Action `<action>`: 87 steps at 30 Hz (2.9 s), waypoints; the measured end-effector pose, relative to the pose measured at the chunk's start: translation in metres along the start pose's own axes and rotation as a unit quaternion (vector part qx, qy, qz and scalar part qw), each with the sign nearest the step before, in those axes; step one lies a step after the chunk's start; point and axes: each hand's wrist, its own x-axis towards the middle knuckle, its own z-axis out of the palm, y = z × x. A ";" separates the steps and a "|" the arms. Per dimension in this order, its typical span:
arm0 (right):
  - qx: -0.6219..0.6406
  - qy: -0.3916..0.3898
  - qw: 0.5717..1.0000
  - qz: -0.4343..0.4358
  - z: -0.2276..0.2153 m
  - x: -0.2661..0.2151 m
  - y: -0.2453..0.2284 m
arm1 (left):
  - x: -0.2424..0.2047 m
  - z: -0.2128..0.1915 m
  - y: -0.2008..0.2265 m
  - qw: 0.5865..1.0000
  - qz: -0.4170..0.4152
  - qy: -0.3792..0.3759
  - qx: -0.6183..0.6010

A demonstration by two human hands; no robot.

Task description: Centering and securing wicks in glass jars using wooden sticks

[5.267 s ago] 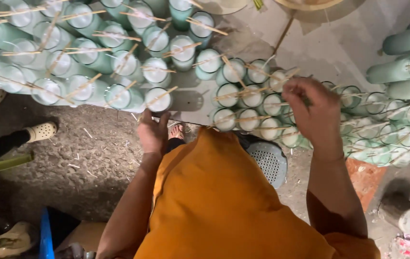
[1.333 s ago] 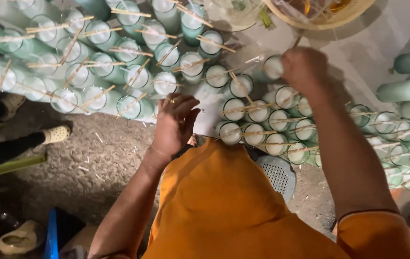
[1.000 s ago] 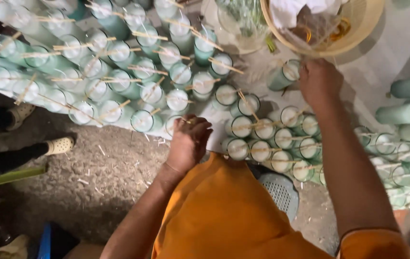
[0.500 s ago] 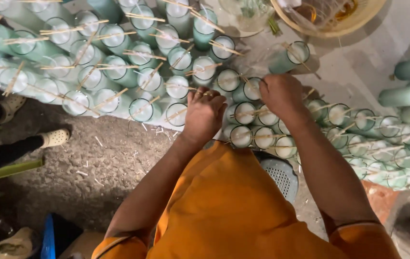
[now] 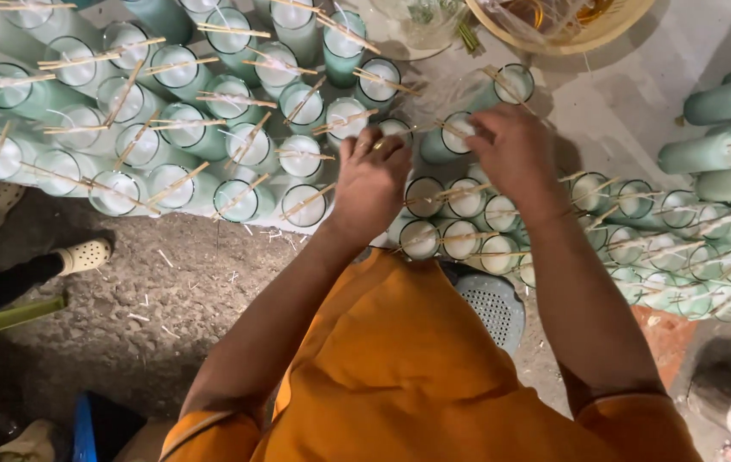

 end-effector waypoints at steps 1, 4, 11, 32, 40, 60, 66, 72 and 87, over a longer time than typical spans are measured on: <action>0.031 0.007 0.999 0.000 0.000 -0.002 -0.007 | 0.006 0.005 0.001 1.000 0.016 0.010 -0.004; 0.027 0.084 0.996 -0.008 0.030 -0.004 -0.001 | 0.027 0.009 0.011 0.999 0.043 0.017 -0.007; -0.034 0.095 0.995 -0.025 0.045 -0.008 0.019 | 0.039 0.039 0.013 0.990 0.045 -0.127 0.041; -0.081 0.060 0.994 -0.035 0.022 -0.001 0.000 | 0.044 0.083 0.009 0.984 0.117 -0.126 0.047; -0.044 0.086 0.995 0.006 0.029 0.001 0.003 | 0.045 0.082 0.012 0.989 0.097 -0.097 0.054; 0.100 0.116 0.988 -0.020 0.023 0.002 0.006 | 0.047 0.080 0.008 0.985 0.117 -0.107 0.073; 0.089 0.140 0.985 0.036 0.023 0.010 -0.005 | 0.047 0.077 0.010 0.985 0.113 -0.113 0.066; 0.098 0.101 0.989 0.044 0.015 0.011 -0.014 | 0.046 0.077 0.008 0.987 0.114 -0.100 0.048; 0.219 -0.099 0.951 0.195 -0.022 0.027 -0.048 | 0.050 0.076 0.005 0.971 0.126 -0.182 0.086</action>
